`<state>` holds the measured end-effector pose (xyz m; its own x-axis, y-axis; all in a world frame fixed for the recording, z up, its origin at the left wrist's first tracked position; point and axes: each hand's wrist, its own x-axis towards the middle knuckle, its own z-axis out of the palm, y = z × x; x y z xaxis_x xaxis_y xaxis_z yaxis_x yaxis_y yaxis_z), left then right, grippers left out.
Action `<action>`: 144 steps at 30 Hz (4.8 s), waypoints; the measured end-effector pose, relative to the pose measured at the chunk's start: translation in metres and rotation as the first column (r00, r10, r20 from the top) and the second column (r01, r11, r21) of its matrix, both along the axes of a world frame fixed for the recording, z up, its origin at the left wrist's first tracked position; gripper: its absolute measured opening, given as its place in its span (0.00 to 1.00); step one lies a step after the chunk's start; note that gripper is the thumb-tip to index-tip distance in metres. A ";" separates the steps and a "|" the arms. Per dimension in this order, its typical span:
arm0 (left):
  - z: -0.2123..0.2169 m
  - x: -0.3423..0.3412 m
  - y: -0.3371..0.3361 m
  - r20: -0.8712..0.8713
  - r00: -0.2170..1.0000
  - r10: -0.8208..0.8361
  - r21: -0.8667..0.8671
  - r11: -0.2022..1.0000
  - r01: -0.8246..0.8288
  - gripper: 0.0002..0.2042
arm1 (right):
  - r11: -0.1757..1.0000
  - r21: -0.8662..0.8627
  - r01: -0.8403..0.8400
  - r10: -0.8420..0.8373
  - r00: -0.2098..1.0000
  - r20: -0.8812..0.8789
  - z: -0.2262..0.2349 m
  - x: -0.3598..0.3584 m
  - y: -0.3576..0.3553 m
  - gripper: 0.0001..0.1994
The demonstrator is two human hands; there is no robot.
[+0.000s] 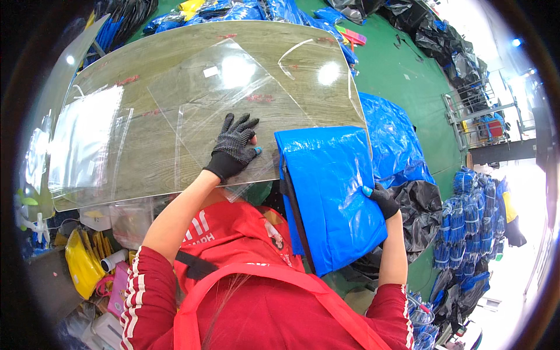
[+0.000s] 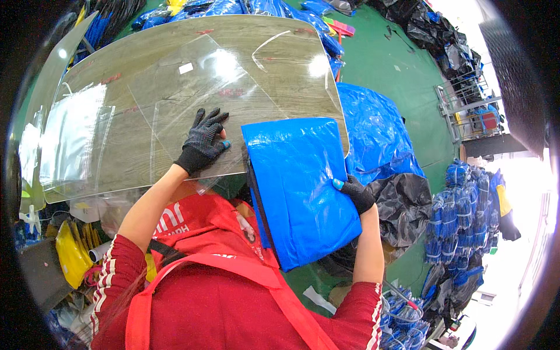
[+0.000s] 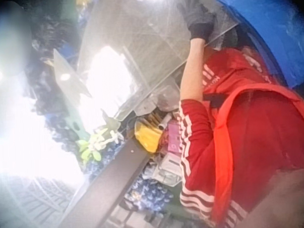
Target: The person folds a blue and black tarp on a table, places it into a clear plastic bag, and ties the bag with a white plastic tie. The process is repeated for multiple tarps in a warehouse setting.
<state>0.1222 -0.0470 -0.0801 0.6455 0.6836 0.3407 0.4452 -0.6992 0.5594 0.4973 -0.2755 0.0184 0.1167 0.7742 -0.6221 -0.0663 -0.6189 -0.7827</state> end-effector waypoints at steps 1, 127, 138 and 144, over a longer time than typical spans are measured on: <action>0.000 0.000 0.000 0.021 1.000 -0.022 0.022 1.000 0.022 0.10 | 1.000 -0.006 -0.005 0.005 1.000 -0.008 0.000 0.000 0.000 0.31; 0.061 -0.077 -0.021 0.179 0.928 0.328 -0.944 0.322 0.069 0.31 | 0.871 0.378 0.314 -0.228 0.940 -0.255 -0.019 -0.144 0.086 0.22; 0.031 -0.117 -0.127 -0.186 0.981 -0.061 -0.773 0.625 -0.108 0.30 | 0.972 0.191 0.135 -0.108 0.984 -0.145 -0.050 -0.174 -0.021 0.33; 0.023 -0.078 -0.037 0.321 0.835 0.446 -0.947 0.170 0.273 0.25 | 0.968 0.199 0.156 -0.102 0.961 -0.255 -0.047 -0.162 -0.017 0.33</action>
